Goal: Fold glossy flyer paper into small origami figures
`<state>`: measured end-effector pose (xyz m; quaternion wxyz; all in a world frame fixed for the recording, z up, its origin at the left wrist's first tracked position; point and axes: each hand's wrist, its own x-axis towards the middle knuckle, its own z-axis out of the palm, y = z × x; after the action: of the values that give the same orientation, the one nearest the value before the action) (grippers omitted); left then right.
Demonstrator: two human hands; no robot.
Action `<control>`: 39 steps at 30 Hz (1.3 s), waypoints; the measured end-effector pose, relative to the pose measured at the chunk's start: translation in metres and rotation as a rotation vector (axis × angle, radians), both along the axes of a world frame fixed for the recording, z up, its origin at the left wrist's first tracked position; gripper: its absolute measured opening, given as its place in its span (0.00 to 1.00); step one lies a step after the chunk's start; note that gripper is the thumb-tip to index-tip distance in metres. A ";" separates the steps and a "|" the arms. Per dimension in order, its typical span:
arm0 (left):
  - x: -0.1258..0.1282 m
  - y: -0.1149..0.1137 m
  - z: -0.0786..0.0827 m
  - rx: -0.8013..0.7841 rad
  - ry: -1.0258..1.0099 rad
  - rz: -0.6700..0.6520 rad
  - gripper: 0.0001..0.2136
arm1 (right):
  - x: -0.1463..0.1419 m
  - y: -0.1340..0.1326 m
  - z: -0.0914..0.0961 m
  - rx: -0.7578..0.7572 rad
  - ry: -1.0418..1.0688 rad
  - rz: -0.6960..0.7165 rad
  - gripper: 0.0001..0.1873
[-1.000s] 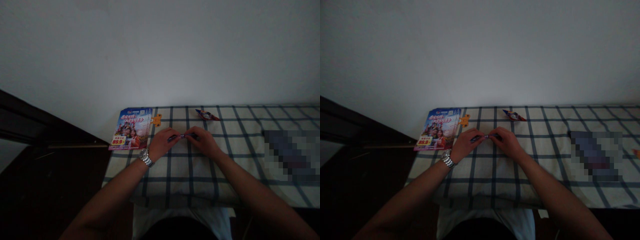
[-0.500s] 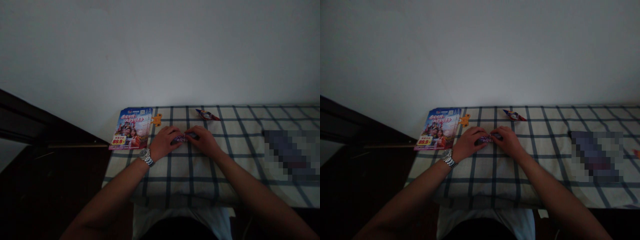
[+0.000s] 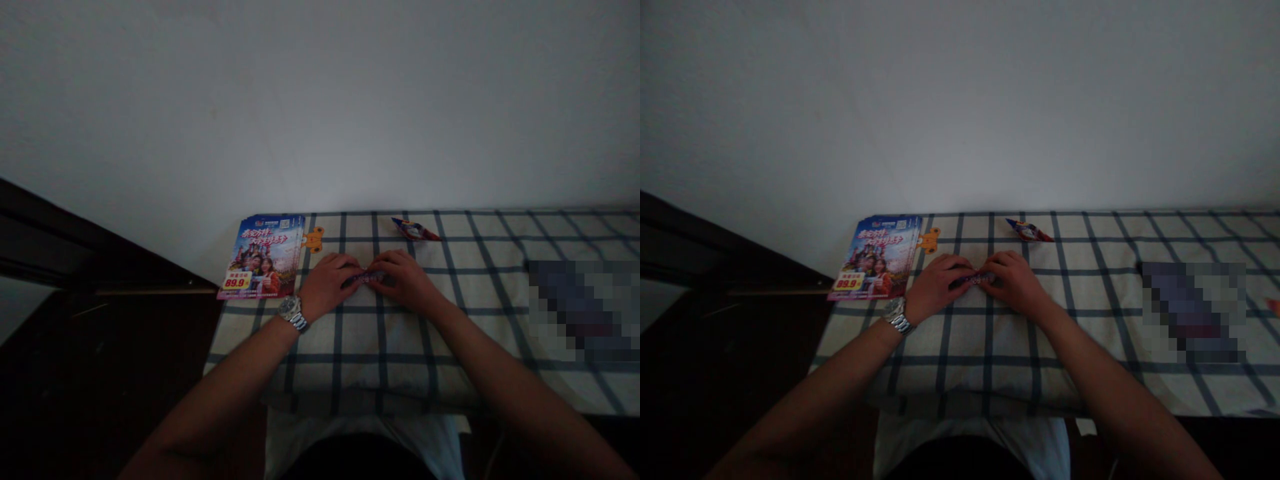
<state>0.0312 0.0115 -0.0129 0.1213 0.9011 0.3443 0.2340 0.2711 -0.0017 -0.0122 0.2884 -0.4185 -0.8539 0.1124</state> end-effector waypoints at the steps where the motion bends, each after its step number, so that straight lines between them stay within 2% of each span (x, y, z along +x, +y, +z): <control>1: 0.000 0.000 0.000 0.001 -0.005 -0.001 0.11 | 0.000 0.000 0.000 -0.006 -0.003 0.013 0.10; 14: 0.003 -0.003 0.004 0.009 -0.037 0.065 0.12 | -0.004 -0.003 0.003 0.011 0.088 -0.022 0.06; 19: 0.003 -0.006 0.008 -0.014 -0.047 0.124 0.10 | -0.003 -0.004 0.008 0.091 0.140 -0.147 0.06; 21: 0.004 -0.006 0.009 -0.025 -0.066 0.146 0.09 | -0.003 -0.006 0.011 0.028 0.186 -0.178 0.06; 27: 0.005 -0.007 0.012 -0.037 -0.078 0.222 0.09 | -0.006 -0.011 0.014 -0.296 0.313 -0.196 0.08; 34: 0.004 -0.008 0.012 -0.023 -0.092 0.264 0.09 | -0.007 -0.011 0.010 -0.433 0.361 -0.184 0.11; 39: 0.005 -0.009 0.013 -0.067 -0.182 0.239 0.09 | -0.010 -0.011 0.010 -0.495 0.448 -0.181 0.13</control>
<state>0.0365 0.0023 0.0005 0.1533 0.8241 0.4445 0.3159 0.2613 -0.0128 -0.0025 0.3671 -0.5148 -0.6757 0.3790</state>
